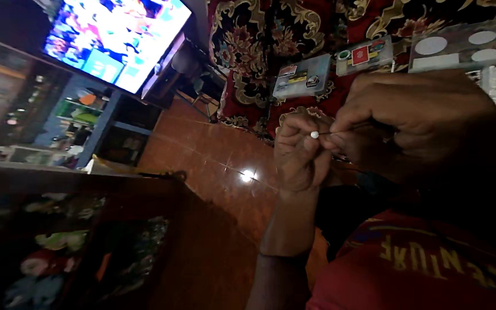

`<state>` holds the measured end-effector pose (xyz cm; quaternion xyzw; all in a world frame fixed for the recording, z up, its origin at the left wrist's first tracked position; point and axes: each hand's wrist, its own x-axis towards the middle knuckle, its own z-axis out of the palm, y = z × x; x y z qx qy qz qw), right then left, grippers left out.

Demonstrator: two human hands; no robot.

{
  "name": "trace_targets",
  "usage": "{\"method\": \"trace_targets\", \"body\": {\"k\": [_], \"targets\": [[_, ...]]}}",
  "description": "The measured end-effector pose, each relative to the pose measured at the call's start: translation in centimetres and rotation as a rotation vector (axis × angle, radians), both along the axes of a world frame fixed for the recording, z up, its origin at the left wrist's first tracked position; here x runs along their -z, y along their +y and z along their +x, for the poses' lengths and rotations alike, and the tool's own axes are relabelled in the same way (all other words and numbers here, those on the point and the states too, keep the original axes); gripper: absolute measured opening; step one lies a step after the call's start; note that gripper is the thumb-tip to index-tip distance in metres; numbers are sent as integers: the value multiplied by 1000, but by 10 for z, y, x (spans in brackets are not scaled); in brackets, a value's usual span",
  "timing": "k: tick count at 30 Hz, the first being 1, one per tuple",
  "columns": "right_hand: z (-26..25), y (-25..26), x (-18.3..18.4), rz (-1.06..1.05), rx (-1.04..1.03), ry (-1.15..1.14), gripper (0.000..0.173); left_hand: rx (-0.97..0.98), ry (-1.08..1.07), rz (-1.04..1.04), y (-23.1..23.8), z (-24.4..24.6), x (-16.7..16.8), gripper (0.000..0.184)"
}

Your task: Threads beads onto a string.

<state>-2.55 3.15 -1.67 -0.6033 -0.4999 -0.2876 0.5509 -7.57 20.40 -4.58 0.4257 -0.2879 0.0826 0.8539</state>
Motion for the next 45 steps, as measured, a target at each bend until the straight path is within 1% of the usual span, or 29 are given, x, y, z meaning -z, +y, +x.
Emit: {"method": "trace_targets", "body": {"k": [8,21,27,39,45], "targets": [[-1,2,-4,-24,-2,10,12,-3,10,-11,1,-2,-2,10],[4,4,-3,-34,-33,10,10,-26,11,-22,3,1,2,11],[6,5,-3,-44,-22,12,12,-31,17,-36,2,2,2,10],[9,4,0,-67,-34,9,10,-99,0,37,4,3,6,13],[10,5,1,-84,-15,10,12,-121,-27,79,5,4,6,12]]}}
